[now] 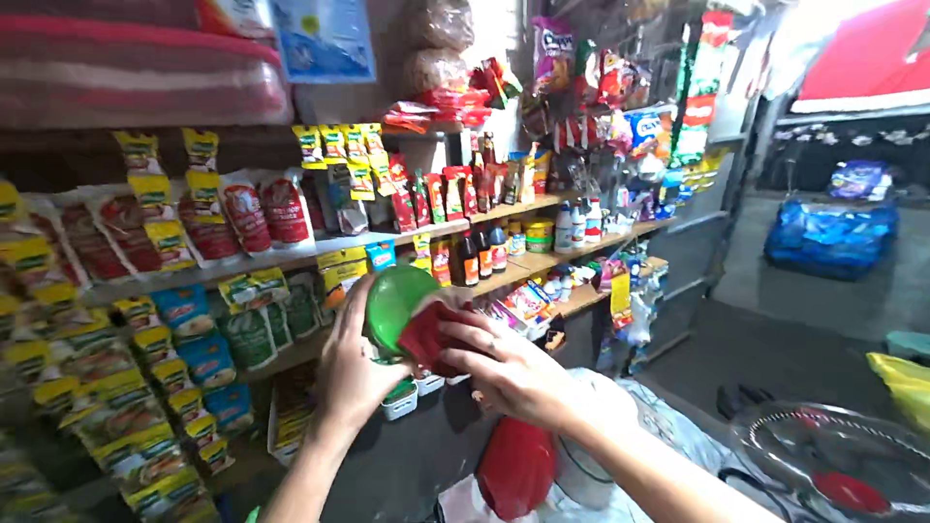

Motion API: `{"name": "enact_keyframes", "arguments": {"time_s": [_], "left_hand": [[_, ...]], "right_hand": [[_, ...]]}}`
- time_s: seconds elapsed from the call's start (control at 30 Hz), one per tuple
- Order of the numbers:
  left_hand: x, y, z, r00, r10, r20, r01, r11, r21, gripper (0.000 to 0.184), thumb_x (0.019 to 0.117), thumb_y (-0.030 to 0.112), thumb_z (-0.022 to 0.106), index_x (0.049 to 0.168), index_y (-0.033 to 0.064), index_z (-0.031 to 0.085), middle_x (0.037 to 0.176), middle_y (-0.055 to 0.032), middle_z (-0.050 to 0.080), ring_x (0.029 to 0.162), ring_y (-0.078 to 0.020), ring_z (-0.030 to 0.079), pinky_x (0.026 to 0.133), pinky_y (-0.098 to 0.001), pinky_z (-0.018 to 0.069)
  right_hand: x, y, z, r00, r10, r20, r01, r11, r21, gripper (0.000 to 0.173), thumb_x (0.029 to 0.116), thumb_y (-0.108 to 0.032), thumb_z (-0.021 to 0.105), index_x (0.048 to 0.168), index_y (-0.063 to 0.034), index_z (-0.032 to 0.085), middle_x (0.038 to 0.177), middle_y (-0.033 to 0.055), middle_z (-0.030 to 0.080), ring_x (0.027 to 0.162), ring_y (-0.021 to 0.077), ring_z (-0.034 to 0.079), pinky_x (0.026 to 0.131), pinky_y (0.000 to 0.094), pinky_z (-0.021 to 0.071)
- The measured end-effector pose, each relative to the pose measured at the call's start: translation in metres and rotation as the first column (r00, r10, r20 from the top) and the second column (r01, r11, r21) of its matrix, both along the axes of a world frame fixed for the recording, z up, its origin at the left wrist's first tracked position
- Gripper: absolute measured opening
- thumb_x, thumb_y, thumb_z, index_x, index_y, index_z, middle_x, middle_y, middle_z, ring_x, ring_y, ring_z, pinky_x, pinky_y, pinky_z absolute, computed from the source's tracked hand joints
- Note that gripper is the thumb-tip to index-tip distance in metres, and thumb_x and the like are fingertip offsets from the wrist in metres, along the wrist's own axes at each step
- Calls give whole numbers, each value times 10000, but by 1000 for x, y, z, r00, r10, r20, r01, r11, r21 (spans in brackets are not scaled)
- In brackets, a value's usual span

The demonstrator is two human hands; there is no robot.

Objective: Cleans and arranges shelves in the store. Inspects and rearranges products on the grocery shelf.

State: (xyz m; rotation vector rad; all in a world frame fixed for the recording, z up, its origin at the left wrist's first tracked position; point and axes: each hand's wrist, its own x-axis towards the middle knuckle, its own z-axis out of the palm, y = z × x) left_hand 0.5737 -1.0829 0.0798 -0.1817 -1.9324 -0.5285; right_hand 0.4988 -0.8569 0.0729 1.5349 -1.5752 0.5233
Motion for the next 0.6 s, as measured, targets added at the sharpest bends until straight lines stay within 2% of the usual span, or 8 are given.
{"name": "enact_keyframes", "arguments": {"time_s": [0.13, 0.23, 0.27, 0.3, 0.33, 0.4, 0.5, 0.6], "left_hand": [[-1, -16, -10, 999, -12, -32, 12, 1000, -3, 1075, 582, 495, 908, 1442, -30, 532, 1404, -211, 603, 1242, -275, 635, 998, -392, 548], [2, -20, -12, 1000, 16, -17, -15, 997, 77, 879, 670, 424, 869, 1261, -170, 604, 1206, -293, 687, 1120, -368, 693, 984, -464, 538], [0, -25, -14, 999, 48, -23, -46, 994, 99, 761, 709, 391, 838, 1185, -166, 634, 1126, -288, 711, 1057, -368, 712, 950, -475, 547], [-4, -33, -18, 998, 49, -29, -45, 992, 119, 697, 751, 372, 818, 1181, -147, 638, 1128, -272, 713, 1057, -338, 712, 943, -465, 548], [-6, -42, -22, 1000, 8, -23, -5, 992, 126, 768, 783, 376, 812, 1320, -121, 578, 1285, -258, 660, 1194, -289, 662, 1043, -412, 514], [-17, -55, -28, 995, -1, -100, 12, 994, 106, 937, 681, 395, 847, 1427, -75, 530, 1393, -245, 605, 1265, -246, 628, 1050, -336, 507], [-26, -64, -34, 990, -37, -136, 47, 996, 72, 1068, 625, 501, 903, 1440, -70, 517, 1412, -242, 590, 1294, -202, 605, 1063, -278, 499], [-28, -59, -29, 989, 7, -147, 1, 999, 52, 1035, 636, 514, 870, 1357, -154, 548, 1330, -293, 628, 1238, -272, 645, 1042, -315, 509]], "right_hand": [[-11, -50, 30, 995, -43, 85, 53, 992, -116, 298, 963, -54, 566, 1221, -72, 712, 1312, 177, 677, 1252, 327, 637, 1067, 443, 515], [17, -98, 33, 993, 43, 108, -31, 993, -111, 297, 947, 0, 575, 1198, -35, 731, 1297, 210, 682, 1260, 379, 627, 1094, 492, 484], [23, -106, 24, 994, 76, 80, -67, 992, -108, 279, 952, 3, 586, 1182, -29, 740, 1275, 211, 692, 1242, 385, 637, 1088, 497, 492], [26, -105, 14, 996, 76, 53, -73, 995, -71, 269, 974, -11, 574, 1189, -42, 733, 1281, 203, 690, 1247, 383, 635, 1090, 503, 491], [23, -100, 5, 998, 53, 32, -52, 998, -33, 275, 985, -19, 554, 1197, -66, 722, 1298, 186, 685, 1259, 371, 630, 1095, 499, 491], [3, -88, -4, 1000, -3, 29, 3, 1000, -11, 256, 1003, -44, 531, 1178, -108, 706, 1303, 138, 684, 1277, 322, 616, 1102, 461, 486], [-23, -91, 11, 995, -81, 63, 84, 995, -51, 259, 982, -43, 533, 1164, -99, 709, 1293, 127, 688, 1278, 313, 612, 1093, 453, 488], [-12, -121, 31, 993, -46, 112, 59, 992, -113, 288, 922, 10, 574, 1156, -57, 729, 1266, 171, 700, 1241, 362, 639, 1065, 495, 510]]}}
